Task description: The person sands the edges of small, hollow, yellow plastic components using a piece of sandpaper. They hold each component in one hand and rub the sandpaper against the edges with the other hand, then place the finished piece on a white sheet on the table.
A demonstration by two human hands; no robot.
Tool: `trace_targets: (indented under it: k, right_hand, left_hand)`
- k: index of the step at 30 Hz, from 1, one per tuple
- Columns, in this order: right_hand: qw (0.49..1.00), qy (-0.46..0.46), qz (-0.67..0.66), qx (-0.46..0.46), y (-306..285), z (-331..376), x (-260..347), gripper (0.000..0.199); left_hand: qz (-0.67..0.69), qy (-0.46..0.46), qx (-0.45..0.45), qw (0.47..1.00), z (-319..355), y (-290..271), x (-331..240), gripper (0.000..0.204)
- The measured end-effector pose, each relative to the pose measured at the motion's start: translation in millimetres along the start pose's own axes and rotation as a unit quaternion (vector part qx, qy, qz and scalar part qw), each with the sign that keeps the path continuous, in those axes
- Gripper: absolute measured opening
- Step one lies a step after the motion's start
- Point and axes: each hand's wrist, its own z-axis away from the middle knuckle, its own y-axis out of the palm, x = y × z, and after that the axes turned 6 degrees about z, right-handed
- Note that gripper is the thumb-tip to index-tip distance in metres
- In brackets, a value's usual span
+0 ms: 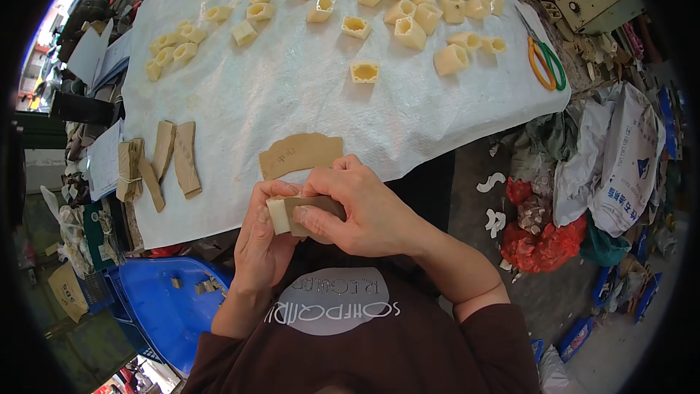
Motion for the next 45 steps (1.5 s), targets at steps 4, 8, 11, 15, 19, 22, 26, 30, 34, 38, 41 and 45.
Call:
trace_targets:
  k: [4, 8, 11, 15, 19, 22, 26, 30, 34, 38, 41, 45]
  right_hand:
    - [1.0, -0.009, -0.014, -0.019, 1.0, 0.3, 0.1, 0.014]
    - [1.0, 0.0, -0.016, -0.025, 0.2, 1.5, 0.4, 0.014]
    - [0.999, -0.004, -0.018, -0.026, -0.8, 1.3, 0.6, 0.014]
    - [0.999, -0.018, -0.024, -0.028, -1.3, 1.5, -0.4, 0.014]
    - [0.998, -0.031, -0.043, -0.035, 0.0, 2.0, -1.9, 0.015]
    - [0.997, -0.037, -0.06, -0.034, 2.1, 2.9, -3.6, 0.015]
    - [0.996, -0.051, -0.07, -0.029, -1.7, 6.8, -8.3, 0.015]
    - [0.996, 0.0, -0.078, -0.039, 2.1, 4.2, -6.3, 0.017]
    - [0.996, -0.004, -0.073, -0.043, 3.3, 3.7, -8.7, 0.017]
    - [0.997, 0.004, -0.067, -0.036, 2.0, 4.5, -8.4, 0.017]
    - [0.997, 0.008, -0.069, -0.028, 0.3, 4.2, -7.2, 0.016]
    - [0.996, -0.013, -0.076, -0.048, 2.7, 4.1, -9.9, 0.015]
  left_hand:
    - [-0.002, 0.009, -0.003, 1.0, -0.6, 3.3, -0.4, 0.04]
    - [-0.002, 0.01, 0.0, 1.0, -2.0, 3.9, 0.4, 0.039]
    - [-0.002, 0.007, -0.004, 1.0, -1.9, 2.7, 0.9, 0.041]
    - [-0.014, 0.006, -0.014, 1.0, -2.7, 2.5, 1.8, 0.046]
    - [-0.008, -0.001, -0.023, 1.0, -3.2, 3.0, 3.0, 0.05]
    - [-0.015, 0.014, -0.014, 1.0, -4.5, 9.3, 1.2, 0.044]
    - [-0.012, 0.028, -0.065, 0.997, -9.0, 11.2, 2.4, 0.042]
    - [0.019, 0.02, -0.041, 0.999, -4.1, 7.2, 6.7, 0.042]
    - [0.032, 0.002, -0.026, 0.999, -3.6, 10.7, 3.4, 0.044]
    - [0.029, -0.004, -0.019, 0.999, -3.8, 10.6, 4.0, 0.047]
    - [0.02, -0.01, -0.018, 1.0, -3.5, 9.1, 4.7, 0.048]
    - [0.022, -0.001, -0.024, 0.999, -3.9, 11.8, 6.0, 0.046]
